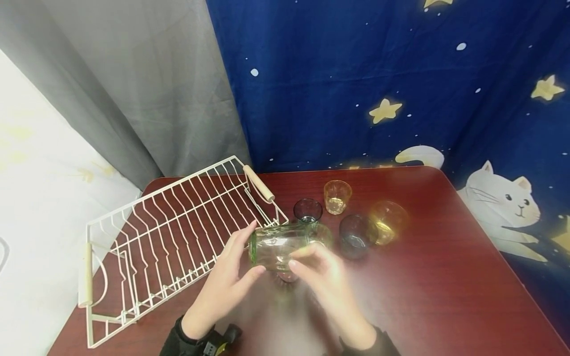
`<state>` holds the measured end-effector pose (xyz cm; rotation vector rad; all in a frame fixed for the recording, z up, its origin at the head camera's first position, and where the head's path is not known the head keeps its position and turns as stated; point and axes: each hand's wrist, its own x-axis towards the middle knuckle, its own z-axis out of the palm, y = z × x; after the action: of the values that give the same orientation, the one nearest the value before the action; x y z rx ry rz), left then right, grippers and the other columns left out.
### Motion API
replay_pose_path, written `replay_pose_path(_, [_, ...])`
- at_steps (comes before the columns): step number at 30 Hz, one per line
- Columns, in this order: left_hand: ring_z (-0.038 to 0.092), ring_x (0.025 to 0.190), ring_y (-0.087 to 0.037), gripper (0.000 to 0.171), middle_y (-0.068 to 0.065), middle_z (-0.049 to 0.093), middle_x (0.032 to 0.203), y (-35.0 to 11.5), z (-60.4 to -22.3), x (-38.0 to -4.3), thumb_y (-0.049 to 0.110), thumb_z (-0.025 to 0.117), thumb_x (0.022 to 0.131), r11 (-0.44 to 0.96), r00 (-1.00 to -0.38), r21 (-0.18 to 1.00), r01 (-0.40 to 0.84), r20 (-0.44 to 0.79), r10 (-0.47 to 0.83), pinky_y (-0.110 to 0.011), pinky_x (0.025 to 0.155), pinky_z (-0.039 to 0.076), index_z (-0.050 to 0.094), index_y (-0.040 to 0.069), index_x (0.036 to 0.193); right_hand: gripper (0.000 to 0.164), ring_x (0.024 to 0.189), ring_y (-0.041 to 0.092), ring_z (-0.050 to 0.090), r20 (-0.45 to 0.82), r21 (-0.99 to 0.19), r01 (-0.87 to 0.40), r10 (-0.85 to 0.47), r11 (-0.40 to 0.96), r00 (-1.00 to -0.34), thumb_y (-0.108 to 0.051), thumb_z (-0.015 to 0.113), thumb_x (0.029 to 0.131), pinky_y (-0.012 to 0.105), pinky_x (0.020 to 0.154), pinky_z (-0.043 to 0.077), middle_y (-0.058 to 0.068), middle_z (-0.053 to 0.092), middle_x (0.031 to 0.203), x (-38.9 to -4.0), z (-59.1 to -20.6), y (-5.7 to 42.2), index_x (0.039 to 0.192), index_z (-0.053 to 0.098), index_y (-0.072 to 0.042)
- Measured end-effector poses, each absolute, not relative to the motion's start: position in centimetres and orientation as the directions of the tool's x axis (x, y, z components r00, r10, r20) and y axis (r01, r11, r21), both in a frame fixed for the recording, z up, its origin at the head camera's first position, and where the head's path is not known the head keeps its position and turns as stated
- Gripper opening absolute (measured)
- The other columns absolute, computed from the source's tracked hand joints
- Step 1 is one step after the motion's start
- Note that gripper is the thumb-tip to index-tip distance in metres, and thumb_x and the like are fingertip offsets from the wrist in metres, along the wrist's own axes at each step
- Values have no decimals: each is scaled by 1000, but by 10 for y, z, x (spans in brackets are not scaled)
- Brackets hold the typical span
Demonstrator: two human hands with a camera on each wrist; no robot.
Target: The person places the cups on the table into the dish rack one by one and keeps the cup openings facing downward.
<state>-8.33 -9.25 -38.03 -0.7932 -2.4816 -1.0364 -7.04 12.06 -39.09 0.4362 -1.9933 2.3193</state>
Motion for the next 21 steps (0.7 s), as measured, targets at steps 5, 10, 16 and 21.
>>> replay_pose_path(5, [49, 132, -23, 70, -9, 46, 144, -99, -373, -83, 38, 57, 96, 593, -781, 519, 616, 500, 373, -44, 108, 45, 25, 14, 154, 19, 88, 1, 66, 220, -975, -207, -199, -84, -955, 4, 60, 89, 18, 78, 55, -13, 70, 95, -71, -394, 124, 98, 67, -12])
replay_pose_path(10, [51, 131, -21, 69, -7, 47, 142, -106, -364, -84, 29, 63, 92, 604, -786, 511, 611, 481, 389, -43, 107, 46, 31, 15, 152, 8, 84, 2, 67, 218, -970, -237, -247, 47, -944, -1, 63, 90, 20, 75, 56, -15, 70, 92, -71, -396, 128, 96, 64, 2])
replay_pose_path(16, [52, 129, -19, 67, -7, 48, 140, -115, -353, -86, 30, 63, 91, 620, -759, 449, 643, 481, 438, -40, 109, 45, 36, 12, 150, 5, 82, -1, 65, 246, -924, -317, -303, 212, -921, -6, 66, 89, 21, 73, 58, -5, 69, 90, -72, -399, 133, 94, 66, -7])
replay_pose_path(21, [51, 129, -23, 65, -10, 48, 141, -123, -344, -86, 30, 63, 90, 662, -732, 360, 657, 515, 446, -42, 108, 45, 39, 12, 148, 11, 75, -8, 60, 294, -759, -407, -291, 508, -911, -16, 73, 85, 18, 65, 53, -13, 68, 83, -73, -399, 142, 89, 67, -25])
